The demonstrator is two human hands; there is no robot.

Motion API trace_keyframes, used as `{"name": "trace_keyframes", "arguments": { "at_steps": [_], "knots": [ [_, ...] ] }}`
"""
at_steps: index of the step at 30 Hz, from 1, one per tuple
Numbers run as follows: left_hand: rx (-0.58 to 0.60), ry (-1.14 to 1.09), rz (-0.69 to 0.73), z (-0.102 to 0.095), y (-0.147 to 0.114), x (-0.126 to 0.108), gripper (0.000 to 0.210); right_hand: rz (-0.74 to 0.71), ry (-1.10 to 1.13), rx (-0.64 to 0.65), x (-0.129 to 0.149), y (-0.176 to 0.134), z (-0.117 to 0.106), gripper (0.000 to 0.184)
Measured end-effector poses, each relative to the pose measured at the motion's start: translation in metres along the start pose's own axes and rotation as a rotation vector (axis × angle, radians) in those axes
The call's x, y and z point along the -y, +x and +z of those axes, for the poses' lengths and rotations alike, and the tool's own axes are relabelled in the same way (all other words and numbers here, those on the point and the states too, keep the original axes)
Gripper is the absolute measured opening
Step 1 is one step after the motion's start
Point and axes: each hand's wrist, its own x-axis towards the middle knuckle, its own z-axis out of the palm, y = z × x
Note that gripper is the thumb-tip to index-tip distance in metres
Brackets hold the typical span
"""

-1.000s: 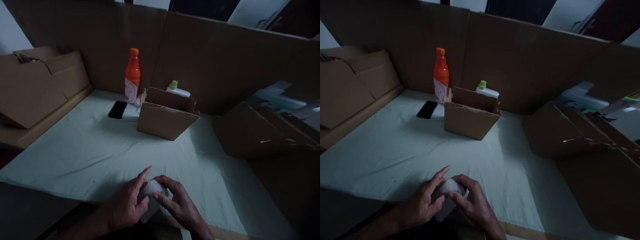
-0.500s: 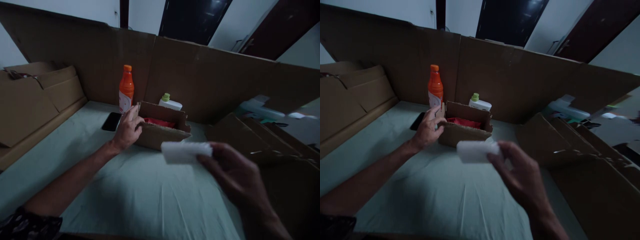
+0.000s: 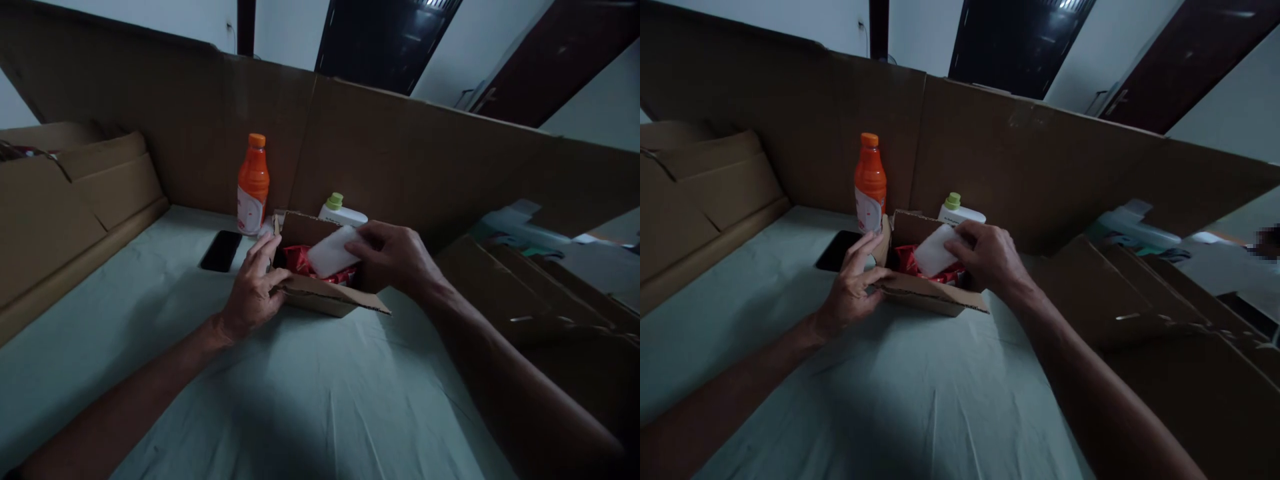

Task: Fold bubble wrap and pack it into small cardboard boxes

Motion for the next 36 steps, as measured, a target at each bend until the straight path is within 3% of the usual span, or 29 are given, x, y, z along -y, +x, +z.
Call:
{"name": "trace_keyframes", "arguments": {
  "at_steps": [4,8,14,22,25,28,30,32,33,34,36],
  "knots": [
    [-0.005,-0.027,-0.024,-0.001,-0.003,-0.001,0.020,-0.086,0.034,0.129,0.021,0.011,0.020,0.022],
    [-0.013,-0.039,-0.044,0.001,-0.004,0.000,0.023,-0.117,-0.132,0.174,0.046,0.029,0.045,0.023],
    [-0.034,-0.047,-0.035,0.004,-0.005,0.004,0.027,-0.026,-0.466,0.537,0.062,0.046,0.069,0.028],
    [-0.046,-0.061,-0.032,0.008,-0.002,0.008,0.028,-0.122,-0.531,0.588,0.069,0.056,0.097,0.033],
    [-0.007,-0.046,-0.046,0.004,0.000,0.006,0.026,-0.177,-0.504,0.587,0.067,0.057,0.090,0.035],
    [-0.026,-0.038,-0.075,-0.002,-0.001,0.004,0.030,-0.191,-0.365,0.421,0.052,0.035,0.056,0.033],
    [-0.063,-0.044,-0.132,-0.005,-0.006,0.006,0.048,-0.114,-0.169,0.123,0.032,0.002,0.027,0.024],
    [-0.070,-0.082,-0.208,-0.004,-0.015,0.011,0.067,0.066,-0.011,-0.225,0.004,-0.039,0.006,0.024],
    [-0.055,-0.117,-0.251,-0.001,-0.021,0.015,0.073,0.183,0.034,-0.403,-0.010,-0.060,0.001,0.027],
    [-0.028,-0.162,-0.300,0.003,-0.027,0.019,0.077,0.258,0.082,-0.494,-0.025,-0.078,0.003,0.030],
    [0.027,-0.265,-0.416,0.013,-0.038,0.027,0.084,0.328,0.190,-0.488,-0.049,-0.103,0.022,0.042]
  ]
}}
